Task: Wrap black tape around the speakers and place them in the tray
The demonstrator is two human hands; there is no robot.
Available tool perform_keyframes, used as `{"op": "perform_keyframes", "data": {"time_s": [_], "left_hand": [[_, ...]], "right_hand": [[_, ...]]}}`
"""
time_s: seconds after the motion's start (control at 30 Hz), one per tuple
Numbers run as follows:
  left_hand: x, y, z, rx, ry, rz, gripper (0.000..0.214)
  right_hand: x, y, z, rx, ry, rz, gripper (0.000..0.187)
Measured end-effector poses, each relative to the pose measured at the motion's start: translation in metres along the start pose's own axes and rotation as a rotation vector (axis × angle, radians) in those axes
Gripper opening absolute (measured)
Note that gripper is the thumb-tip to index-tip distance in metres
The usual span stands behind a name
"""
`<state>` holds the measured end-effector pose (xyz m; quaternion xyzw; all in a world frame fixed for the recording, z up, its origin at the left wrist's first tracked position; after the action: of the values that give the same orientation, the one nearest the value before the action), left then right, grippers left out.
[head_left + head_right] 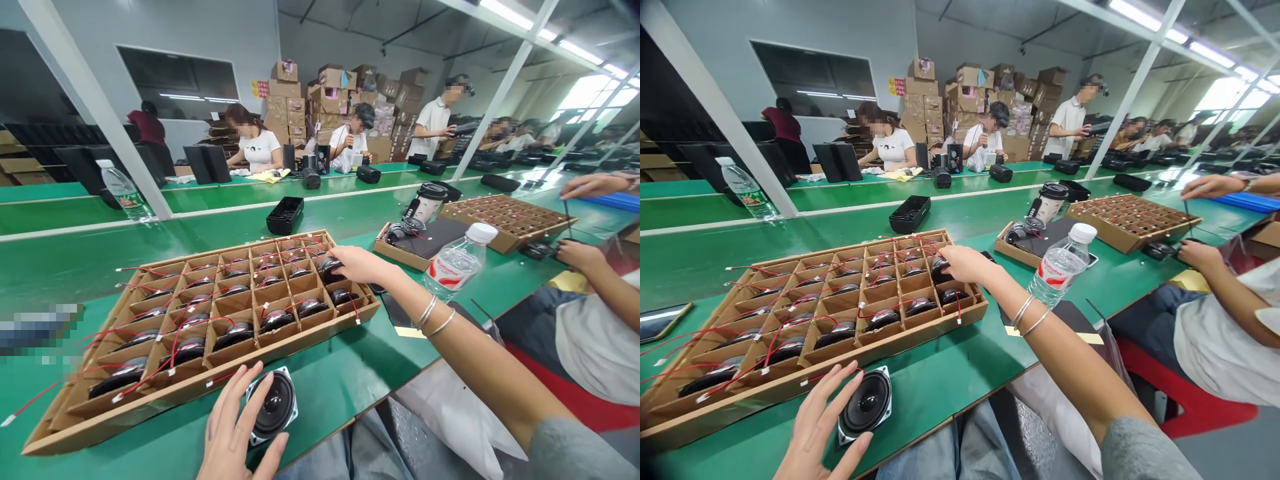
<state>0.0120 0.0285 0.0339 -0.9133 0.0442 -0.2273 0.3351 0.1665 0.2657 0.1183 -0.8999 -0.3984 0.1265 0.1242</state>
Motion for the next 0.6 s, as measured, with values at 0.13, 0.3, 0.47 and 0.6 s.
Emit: {"op": "perform_keyframes", "data": {"time_s": [0.13,0.3,0.47,0.6], "left_hand": [[-0.003,0.004,0.008,-0.005,-0.008,-0.01,0.047],[-0.011,0.009,0.014,-0.004,-0.055,-0.009,0.045],[-0.021,0.014,0.014,0.025,-0.037,-0.002,0.048],[-0.024,0.013,0.016,0.037,0.014,0.016,0.048]], "right_hand": [[0.002,0.004,0.006,-0.01,-0.037,-0.022,0.02],[0.0,0.005,0.003,0.046,-0.07,-0.051,0.028],[0.022,0.044,-0.019,0.18,-0.074,0.04,0.019],[0.043,0.113,-0.003,0.198,-0.041,0.122,0.019]]}}
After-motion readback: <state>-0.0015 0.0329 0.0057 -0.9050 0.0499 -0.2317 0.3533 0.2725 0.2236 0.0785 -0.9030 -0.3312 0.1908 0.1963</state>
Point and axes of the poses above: each hand's wrist, its own y-axis away from the middle knuckle, its own z-axis out of the palm, x = y × z, the point moved 7 cm from there along -y, towards the middle knuckle, and after that the axes turned 11 degrees about x, right-handed, at the moved point
